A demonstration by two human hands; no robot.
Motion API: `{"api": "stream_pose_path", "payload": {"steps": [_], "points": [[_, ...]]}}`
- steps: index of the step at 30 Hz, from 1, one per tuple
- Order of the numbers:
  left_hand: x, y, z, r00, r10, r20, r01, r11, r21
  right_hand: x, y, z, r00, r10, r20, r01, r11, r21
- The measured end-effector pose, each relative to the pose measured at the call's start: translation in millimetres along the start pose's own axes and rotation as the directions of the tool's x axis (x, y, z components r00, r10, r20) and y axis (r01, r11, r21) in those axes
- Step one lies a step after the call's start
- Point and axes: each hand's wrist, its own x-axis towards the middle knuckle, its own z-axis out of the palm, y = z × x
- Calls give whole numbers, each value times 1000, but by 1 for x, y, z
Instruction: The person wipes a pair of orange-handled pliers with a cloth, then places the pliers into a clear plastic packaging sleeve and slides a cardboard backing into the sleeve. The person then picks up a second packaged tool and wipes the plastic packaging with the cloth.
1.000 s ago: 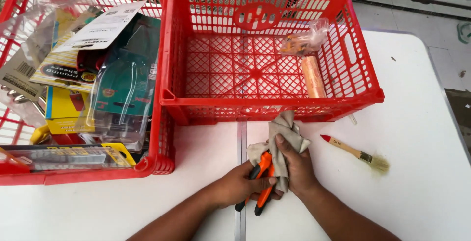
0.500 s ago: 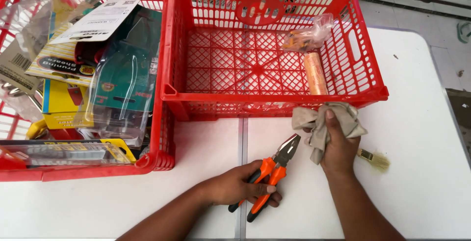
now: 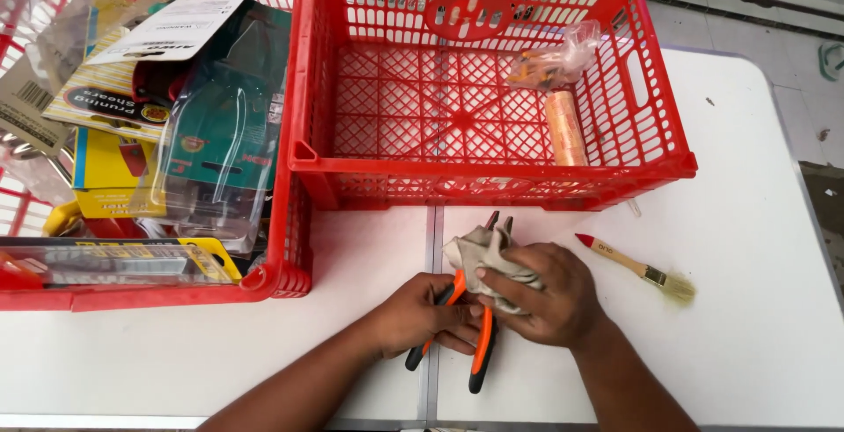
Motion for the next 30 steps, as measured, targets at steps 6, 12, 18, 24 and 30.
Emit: {"api": "stream_pose_path", "payload": {"steps": [6, 12, 18, 24, 30], "points": [[-2, 1, 4, 998, -37, -45, 42, 990, 132, -9, 22, 14, 901, 402, -162, -404, 915, 26], [8, -11, -4, 1000, -12, -13, 14, 980, 196, 3, -6, 9, 999, 9, 53, -12, 998, 66], [2, -6, 1, 999, -29, -26, 33, 988, 150, -2, 19, 10, 827, 536, -170, -499, 839, 217], [-6, 3, 2, 998, 1, 63, -9, 992, 129, 30, 0, 9, 51, 923, 381, -123, -373, 920], [-6, 6, -2, 993, -26, 111, 16, 996, 89, 16, -7, 19, 370, 807, 460, -249, -391, 886]]}}
